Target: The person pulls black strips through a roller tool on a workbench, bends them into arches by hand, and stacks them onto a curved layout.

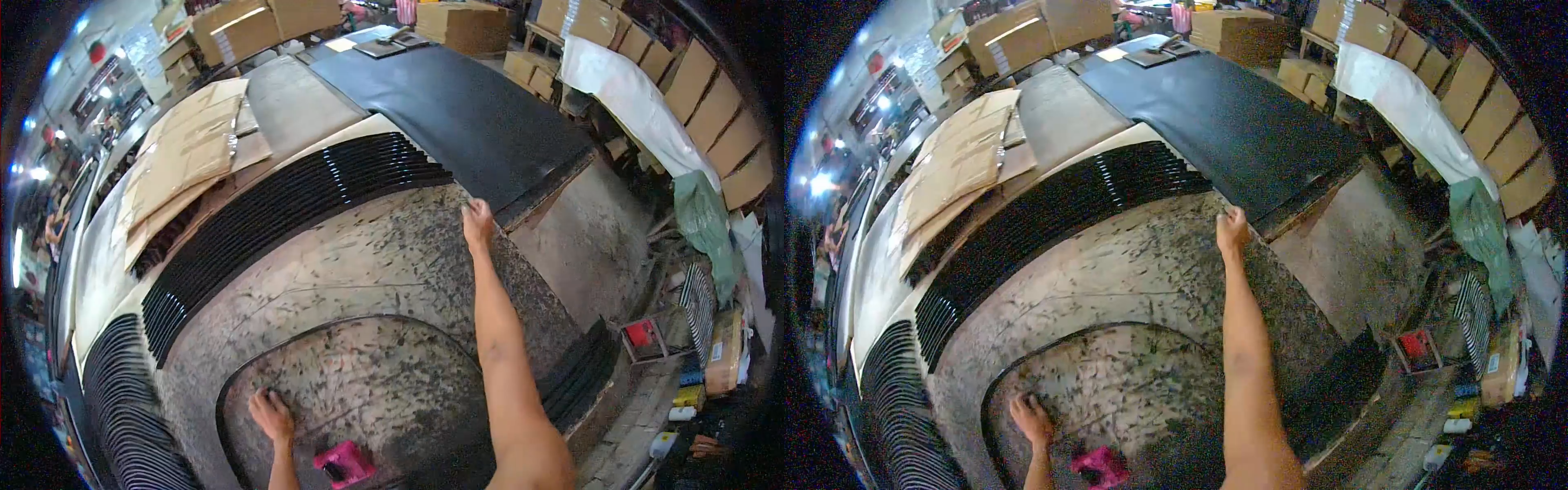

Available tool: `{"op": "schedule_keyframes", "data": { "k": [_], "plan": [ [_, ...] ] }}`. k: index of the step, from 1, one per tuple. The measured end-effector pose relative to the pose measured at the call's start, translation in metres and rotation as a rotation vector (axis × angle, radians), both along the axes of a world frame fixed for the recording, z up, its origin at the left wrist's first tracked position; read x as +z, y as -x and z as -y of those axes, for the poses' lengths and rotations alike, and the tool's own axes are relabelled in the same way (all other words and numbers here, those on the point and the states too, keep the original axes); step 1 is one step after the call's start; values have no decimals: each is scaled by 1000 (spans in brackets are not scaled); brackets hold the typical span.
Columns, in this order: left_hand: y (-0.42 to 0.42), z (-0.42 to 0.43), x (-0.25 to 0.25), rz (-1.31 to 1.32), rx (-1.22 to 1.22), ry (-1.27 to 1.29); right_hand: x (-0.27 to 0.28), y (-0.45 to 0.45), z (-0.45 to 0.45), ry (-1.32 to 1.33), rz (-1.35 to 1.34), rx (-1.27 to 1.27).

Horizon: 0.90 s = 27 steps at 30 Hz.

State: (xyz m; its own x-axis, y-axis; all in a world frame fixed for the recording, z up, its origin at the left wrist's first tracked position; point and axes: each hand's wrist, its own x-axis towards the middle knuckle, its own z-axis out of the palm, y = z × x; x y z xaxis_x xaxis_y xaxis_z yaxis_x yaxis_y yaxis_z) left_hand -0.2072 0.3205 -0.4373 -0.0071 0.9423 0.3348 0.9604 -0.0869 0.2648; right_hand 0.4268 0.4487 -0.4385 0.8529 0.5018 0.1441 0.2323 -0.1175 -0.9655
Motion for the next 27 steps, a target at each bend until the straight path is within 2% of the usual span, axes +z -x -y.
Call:
{"op": "schedule_keyframes", "data": {
  "k": [3,5,8,11,14,18,27],
  "plan": [
    [12,-3,-14,2,-12,28,-43,-45,-51,-119,112,54],
    [12,-5,-13,-6,4,57,-55,-54,-77,-289,142,73],
    [13,-2,-19,9,60,98,-39,-39,-83,-229,156,24],
    [16,-3,-23,0,20,57,-53,-39,-84,-233,285,-5],
    [16,-2,-22,5,26,66,-45,-36,-77,-155,199,33],
    [13,-3,-22,9,51,76,-42,-35,-75,-42,290,0],
    [10,-3,-19,26,51,76,-47,-34,-79,-25,382,-50]
  ]
}}
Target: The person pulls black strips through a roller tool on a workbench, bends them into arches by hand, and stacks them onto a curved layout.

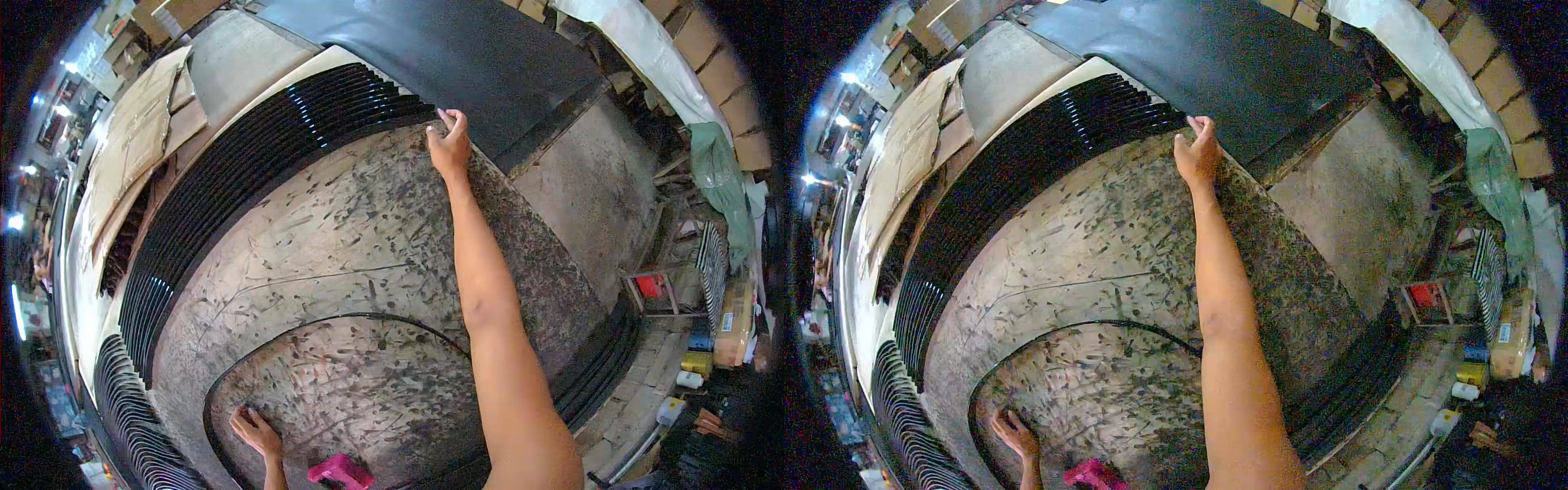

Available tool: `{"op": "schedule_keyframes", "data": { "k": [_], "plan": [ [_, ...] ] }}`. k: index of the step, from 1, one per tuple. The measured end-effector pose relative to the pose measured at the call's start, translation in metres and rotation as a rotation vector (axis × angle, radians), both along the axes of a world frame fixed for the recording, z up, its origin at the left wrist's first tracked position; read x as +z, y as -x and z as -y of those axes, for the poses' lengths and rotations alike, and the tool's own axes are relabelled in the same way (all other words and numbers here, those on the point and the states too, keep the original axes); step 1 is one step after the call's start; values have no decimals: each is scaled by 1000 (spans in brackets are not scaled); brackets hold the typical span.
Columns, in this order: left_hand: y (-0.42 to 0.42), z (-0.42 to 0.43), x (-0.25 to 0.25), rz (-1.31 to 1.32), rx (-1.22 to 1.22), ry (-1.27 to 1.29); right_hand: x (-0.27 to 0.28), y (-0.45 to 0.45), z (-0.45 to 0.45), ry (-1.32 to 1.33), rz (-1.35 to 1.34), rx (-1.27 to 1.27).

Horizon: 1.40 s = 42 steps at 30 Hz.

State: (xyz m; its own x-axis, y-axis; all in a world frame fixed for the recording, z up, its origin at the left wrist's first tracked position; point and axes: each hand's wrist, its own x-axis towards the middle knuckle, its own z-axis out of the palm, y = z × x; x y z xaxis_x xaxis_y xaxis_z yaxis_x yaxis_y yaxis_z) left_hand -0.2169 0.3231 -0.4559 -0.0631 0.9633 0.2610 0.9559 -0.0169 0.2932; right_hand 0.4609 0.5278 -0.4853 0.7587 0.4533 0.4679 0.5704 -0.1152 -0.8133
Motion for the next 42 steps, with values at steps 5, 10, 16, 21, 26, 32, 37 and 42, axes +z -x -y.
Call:
{"op": "schedule_keyframes", "data": {
  "k": [5,10,16,21,26,32,37,42],
  "plan": [
    [13,0,-10,-61,-31,-36,-1,-1,0,63,-9,-2],
    [-3,0,4,-38,-4,-9,5,16,9,314,221,-124],
    [-3,0,6,-5,18,-61,103,85,61,870,522,32],
    [-4,1,11,51,2,-61,183,232,173,276,350,526],
    [0,-6,20,28,-222,-97,114,375,257,435,335,1011],
    [6,-48,24,-96,-335,157,54,366,219,704,595,814],
    [-14,-116,24,-77,-339,247,35,332,126,689,615,750],
    [-44,-201,15,-88,-298,222,28,312,32,741,615,686]
  ]
}}
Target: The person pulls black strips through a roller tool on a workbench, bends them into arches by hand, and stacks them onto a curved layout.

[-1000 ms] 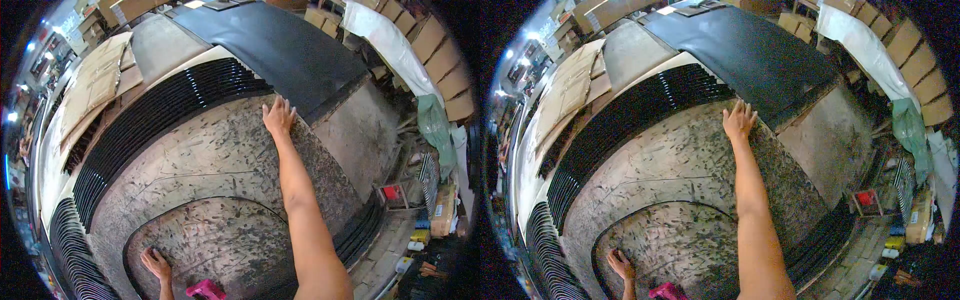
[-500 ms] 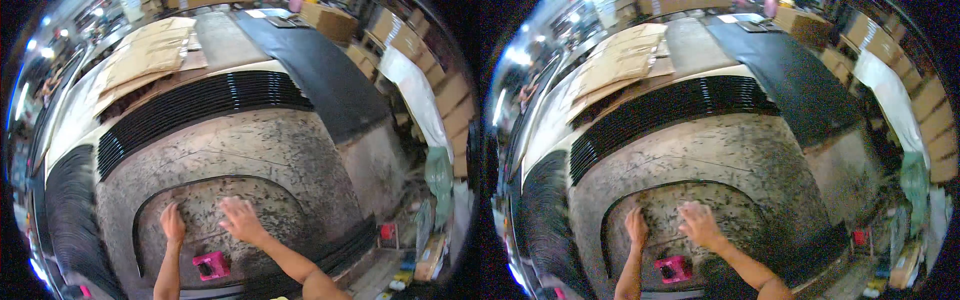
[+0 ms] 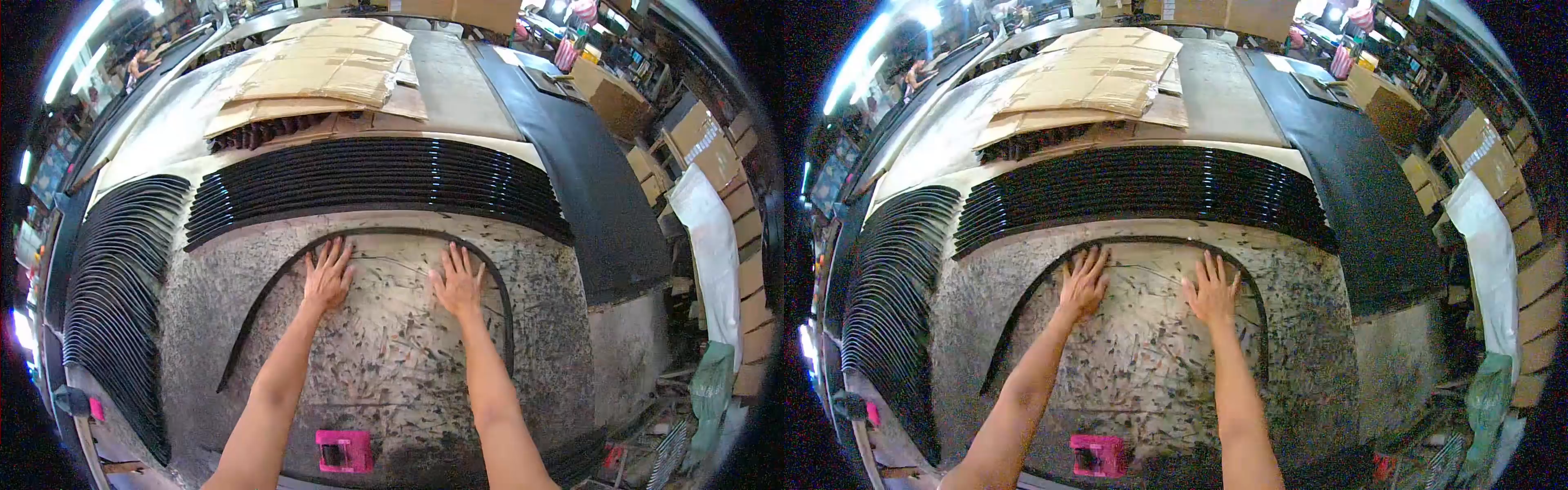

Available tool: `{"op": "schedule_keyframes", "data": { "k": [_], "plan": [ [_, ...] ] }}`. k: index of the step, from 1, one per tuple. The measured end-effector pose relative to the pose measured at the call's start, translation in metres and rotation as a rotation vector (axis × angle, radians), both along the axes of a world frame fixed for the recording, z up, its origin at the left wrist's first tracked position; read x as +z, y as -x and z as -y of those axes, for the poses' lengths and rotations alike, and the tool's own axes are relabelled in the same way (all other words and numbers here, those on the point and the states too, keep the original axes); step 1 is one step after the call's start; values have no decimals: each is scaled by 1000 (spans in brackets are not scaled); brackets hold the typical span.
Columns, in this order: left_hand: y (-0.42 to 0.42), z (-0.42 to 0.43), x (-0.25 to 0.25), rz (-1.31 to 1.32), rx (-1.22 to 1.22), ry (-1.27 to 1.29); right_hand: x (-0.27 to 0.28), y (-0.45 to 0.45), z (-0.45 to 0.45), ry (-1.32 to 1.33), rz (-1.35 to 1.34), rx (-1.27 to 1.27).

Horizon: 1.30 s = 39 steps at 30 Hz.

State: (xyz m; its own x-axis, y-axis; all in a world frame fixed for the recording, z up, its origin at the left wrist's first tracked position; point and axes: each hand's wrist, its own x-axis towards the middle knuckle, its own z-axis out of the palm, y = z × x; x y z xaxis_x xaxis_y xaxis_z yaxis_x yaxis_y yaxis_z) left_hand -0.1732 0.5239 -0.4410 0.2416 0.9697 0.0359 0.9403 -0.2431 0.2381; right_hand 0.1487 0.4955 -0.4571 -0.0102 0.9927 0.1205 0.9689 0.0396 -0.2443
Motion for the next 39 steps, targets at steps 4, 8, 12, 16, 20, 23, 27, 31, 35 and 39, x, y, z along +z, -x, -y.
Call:
{"op": "schedule_keyframes", "data": {
  "k": [4,8,12,16,20,23,27,31,35,39],
  "plan": [
    [-14,-37,-2,-38,26,-24,-10,-16,-52,-22,68,12],
    [-13,-39,-1,-75,17,-30,-6,-20,-48,-34,30,-87],
    [-18,-36,4,-63,8,-42,-7,-55,-36,-29,33,-220],
    [-20,-35,4,-78,13,-52,-1,-98,-24,21,15,-299],
    [-24,-32,9,-89,23,-31,1,-136,-16,39,-13,-376],
    [-25,-32,10,-91,18,-40,2,-163,-15,24,-22,-415],
    [-27,-32,11,-92,22,-24,-4,-187,-13,-26,-25,-434],
    [-24,-33,6,-76,10,-41,-10,-218,-3,-193,-33,-502],
    [-30,-32,10,-71,17,-41,-17,-295,4,-429,-395,-722],
    [-26,-34,6,-35,-6,-50,-20,-313,4,-755,-765,-712]
  ]
}}
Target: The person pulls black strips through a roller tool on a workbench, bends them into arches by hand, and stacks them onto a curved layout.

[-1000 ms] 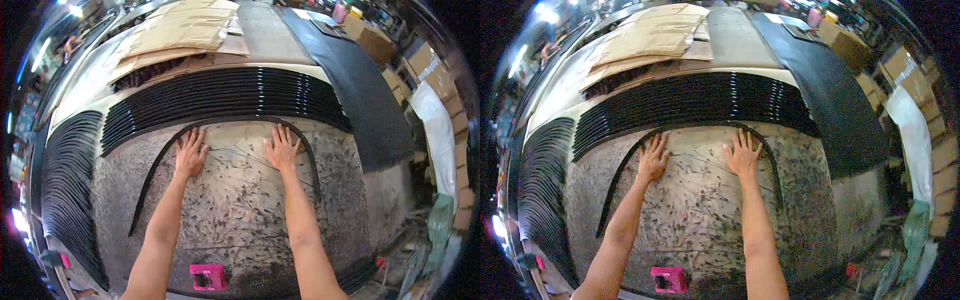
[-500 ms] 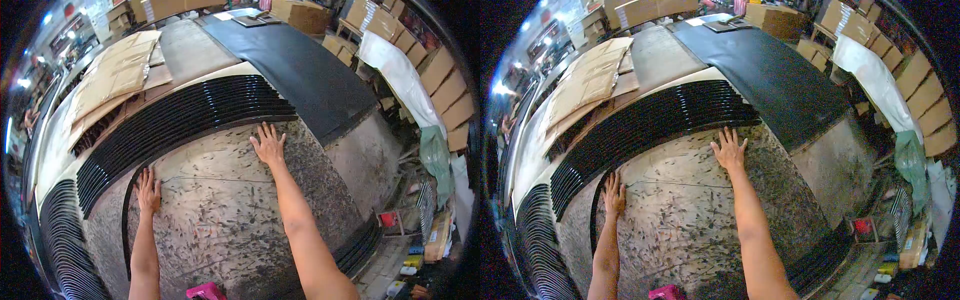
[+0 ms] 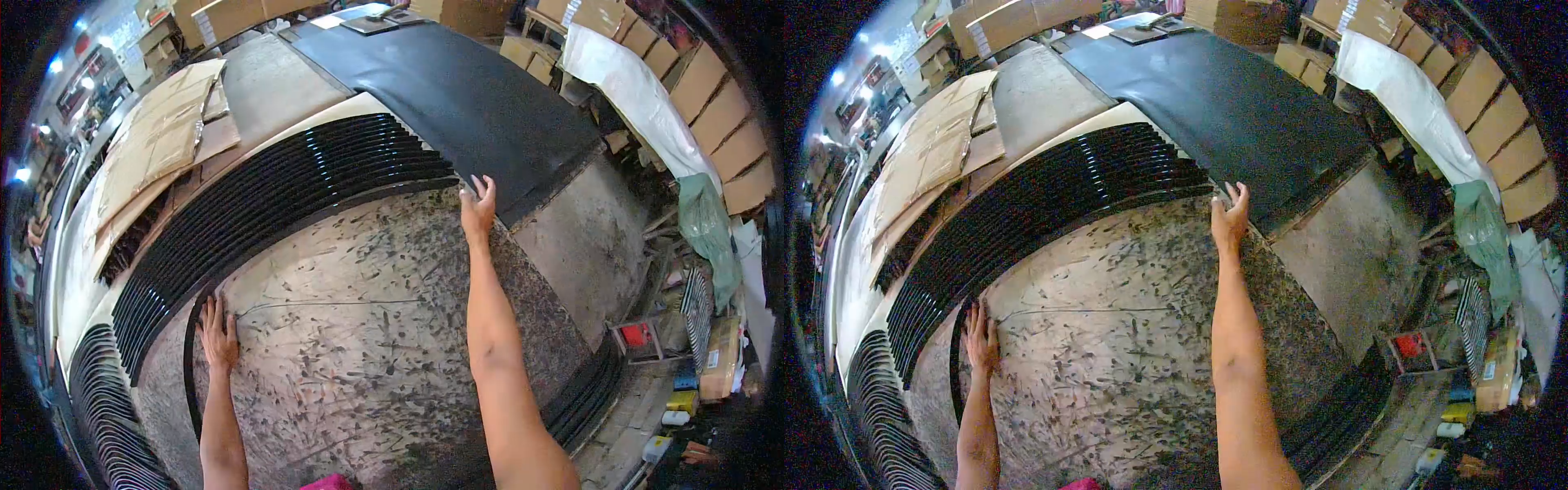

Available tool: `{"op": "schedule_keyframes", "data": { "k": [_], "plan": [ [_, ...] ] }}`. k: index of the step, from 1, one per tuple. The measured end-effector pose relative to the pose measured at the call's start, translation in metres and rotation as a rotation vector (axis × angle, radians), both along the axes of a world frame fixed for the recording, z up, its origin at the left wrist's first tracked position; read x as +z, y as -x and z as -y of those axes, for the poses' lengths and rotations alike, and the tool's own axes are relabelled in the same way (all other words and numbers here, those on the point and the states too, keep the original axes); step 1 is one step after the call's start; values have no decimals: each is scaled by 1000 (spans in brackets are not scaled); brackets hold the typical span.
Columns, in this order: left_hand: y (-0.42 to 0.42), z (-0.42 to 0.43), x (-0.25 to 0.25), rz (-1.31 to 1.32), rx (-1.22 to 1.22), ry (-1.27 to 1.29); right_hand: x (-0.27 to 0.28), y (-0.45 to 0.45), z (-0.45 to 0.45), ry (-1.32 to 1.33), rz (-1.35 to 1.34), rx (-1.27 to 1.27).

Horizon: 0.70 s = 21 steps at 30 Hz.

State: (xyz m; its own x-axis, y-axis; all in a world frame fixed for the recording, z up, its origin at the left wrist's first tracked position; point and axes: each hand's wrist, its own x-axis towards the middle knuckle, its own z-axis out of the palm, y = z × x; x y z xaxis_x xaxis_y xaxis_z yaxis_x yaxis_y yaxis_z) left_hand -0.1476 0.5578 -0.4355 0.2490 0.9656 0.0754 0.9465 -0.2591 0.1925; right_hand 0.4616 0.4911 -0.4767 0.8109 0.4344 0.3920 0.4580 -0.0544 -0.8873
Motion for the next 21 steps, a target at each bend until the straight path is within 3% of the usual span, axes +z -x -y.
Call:
{"op": "schedule_keyframes", "data": {
  "k": [7,10,16,19,21],
  "plan": [
    [5,-4,-11,-15,-21,-37,-3,6,1,138,208,-11],
    [5,-3,-8,-21,-17,-32,-3,4,-1,156,179,34],
    [3,-3,-9,-48,-4,-48,4,10,0,457,127,26],
    [-2,-1,-1,-30,-15,-54,-1,21,0,518,237,-67],
    [-2,1,0,22,-23,-49,0,47,6,693,493,-149]
  ]
}}
